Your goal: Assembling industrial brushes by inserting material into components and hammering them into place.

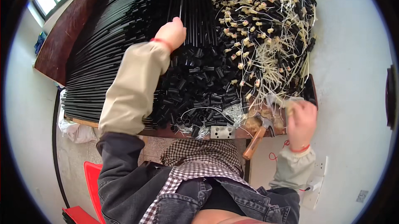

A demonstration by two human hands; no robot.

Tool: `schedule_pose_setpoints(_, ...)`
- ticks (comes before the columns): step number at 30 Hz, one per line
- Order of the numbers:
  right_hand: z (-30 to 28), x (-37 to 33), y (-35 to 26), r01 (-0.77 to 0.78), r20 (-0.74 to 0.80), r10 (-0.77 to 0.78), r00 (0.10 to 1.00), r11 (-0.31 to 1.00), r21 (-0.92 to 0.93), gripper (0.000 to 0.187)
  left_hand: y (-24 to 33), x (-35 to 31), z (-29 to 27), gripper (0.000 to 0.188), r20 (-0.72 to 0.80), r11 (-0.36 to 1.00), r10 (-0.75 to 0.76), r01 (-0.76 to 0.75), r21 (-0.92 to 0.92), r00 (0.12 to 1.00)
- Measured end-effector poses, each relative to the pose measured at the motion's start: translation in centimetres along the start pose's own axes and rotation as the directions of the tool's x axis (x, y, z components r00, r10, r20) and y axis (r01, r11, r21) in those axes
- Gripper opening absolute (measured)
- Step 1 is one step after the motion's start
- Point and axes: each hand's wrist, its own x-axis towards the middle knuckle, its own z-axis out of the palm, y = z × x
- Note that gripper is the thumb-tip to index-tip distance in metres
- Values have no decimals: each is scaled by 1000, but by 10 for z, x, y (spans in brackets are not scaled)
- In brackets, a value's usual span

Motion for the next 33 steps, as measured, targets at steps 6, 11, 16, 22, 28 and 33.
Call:
schedule_pose_setpoints(6,17,-12,-59,-14,85,-29,996,883,470,5,20,15,13,33,-2,975,33,-32,220,999)
schedule_pose_setpoints(11,47,-7,-88,392,-127,-383,915,770,502,9,69,-106,-29,26,281,736,350,-77,-673,894)
schedule_pose_setpoints(16,53,-41,-111,-100,224,-386,895,316,943,15,72,-224,-4,25,379,-208,416,492,-845,826)
schedule_pose_setpoints(22,53,-31,-98,-658,602,-394,694,-687,309,27,52,-275,-27,21,199,416,642,-118,-901,741)
schedule_pose_setpoints(28,49,-19,-56,-132,176,24,984,-563,816,9,22,-271,-45,21,368,-98,339,422,-901,866)
schedule_pose_setpoints(33,38,-24,-150,-59,366,-350,862,648,760,6,43,-265,-22,29,-80,396,372,-236,-887,925)
